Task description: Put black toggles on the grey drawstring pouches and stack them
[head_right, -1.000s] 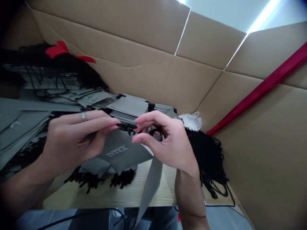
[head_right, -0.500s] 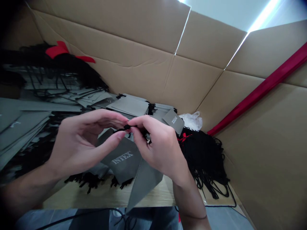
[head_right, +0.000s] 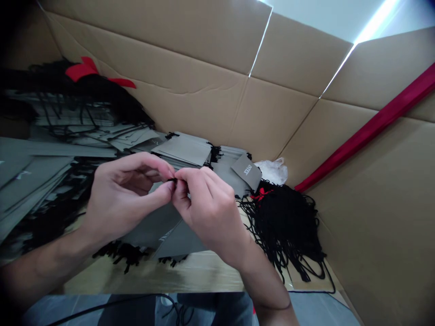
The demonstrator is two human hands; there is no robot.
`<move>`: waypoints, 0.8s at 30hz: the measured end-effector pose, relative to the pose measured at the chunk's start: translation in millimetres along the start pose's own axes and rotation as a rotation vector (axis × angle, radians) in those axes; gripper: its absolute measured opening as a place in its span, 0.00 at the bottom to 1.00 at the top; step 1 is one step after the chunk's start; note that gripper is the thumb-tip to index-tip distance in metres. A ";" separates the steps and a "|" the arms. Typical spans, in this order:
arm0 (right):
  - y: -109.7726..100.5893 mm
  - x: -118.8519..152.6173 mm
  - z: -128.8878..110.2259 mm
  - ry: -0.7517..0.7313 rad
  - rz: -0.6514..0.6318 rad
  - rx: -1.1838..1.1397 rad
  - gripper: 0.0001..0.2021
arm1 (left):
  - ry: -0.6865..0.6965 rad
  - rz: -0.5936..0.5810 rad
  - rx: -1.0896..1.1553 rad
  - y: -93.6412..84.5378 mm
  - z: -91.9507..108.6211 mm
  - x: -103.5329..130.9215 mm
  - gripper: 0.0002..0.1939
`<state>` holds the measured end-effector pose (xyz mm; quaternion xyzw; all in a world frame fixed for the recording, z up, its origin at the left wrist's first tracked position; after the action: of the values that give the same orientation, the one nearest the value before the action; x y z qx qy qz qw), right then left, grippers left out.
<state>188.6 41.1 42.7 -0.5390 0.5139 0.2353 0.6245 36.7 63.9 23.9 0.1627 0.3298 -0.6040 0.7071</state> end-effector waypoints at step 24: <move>-9.7 -3.7 27.9 0.380 -0.049 -0.378 0.05 | -0.185 -0.197 0.205 6.0 -3.9 -4.3 0.04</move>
<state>206.3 64.5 47.2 -0.6928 0.5558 0.2064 0.4106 41.2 70.8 22.9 0.1446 0.2143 -0.7134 0.6513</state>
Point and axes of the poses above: each hand's wrist, its own x-axis away from the middle knuckle, its own y-axis out of the palm, z = x × y, the point moved 7 cm from there along -x, towards the middle knuckle, and after that the axes turned 12 degrees about -x, right-handed, at the moved point
